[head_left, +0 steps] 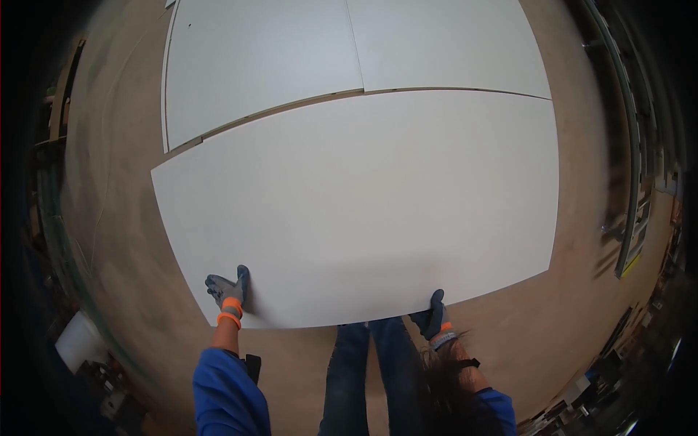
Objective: Cleaning white furniture boards using a cleaning solution and a rag, then moving them and using an air pressure gun to blow off debris.
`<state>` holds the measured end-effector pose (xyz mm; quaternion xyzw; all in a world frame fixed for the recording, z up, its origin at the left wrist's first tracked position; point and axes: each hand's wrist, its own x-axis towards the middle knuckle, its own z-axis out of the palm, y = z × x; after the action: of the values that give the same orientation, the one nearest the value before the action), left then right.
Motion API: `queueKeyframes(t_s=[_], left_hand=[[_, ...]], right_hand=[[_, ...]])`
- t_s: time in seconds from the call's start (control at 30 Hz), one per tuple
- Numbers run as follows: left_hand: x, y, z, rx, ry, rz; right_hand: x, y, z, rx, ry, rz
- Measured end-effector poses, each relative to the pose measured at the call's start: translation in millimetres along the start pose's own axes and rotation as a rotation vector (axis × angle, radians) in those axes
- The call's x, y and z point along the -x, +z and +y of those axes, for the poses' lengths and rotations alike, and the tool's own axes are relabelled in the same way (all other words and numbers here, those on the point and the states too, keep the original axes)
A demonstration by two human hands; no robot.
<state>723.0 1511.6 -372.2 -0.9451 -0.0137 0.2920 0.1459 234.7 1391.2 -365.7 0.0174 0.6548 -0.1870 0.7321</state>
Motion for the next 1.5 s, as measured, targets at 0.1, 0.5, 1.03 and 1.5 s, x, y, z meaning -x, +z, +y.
queueKeyframes(t_s=[0.1, 0.5, 1.03, 1.5], left_hand=[[6.1, -1.5, 6.5, -0.004, 0.012, 0.038], [20.2, -17.2, 5.4, -0.178, 0.183, 0.017], [100.3, 9.0, 38.0, -0.576, 1.227, -0.013], [137.8, 18.5, 77.6, -0.780, 1.001, 0.084]], right_hand=[[0.9, 0.3, 0.9, 0.002, -0.002, -0.006], [15.7, 43.9, 15.8, -0.018, -0.004, 0.024], [-37.5, 129.6, 140.2, -0.459, -0.113, 0.143], [-46.9, 113.4, 112.4, -0.518, -0.063, 0.130]])
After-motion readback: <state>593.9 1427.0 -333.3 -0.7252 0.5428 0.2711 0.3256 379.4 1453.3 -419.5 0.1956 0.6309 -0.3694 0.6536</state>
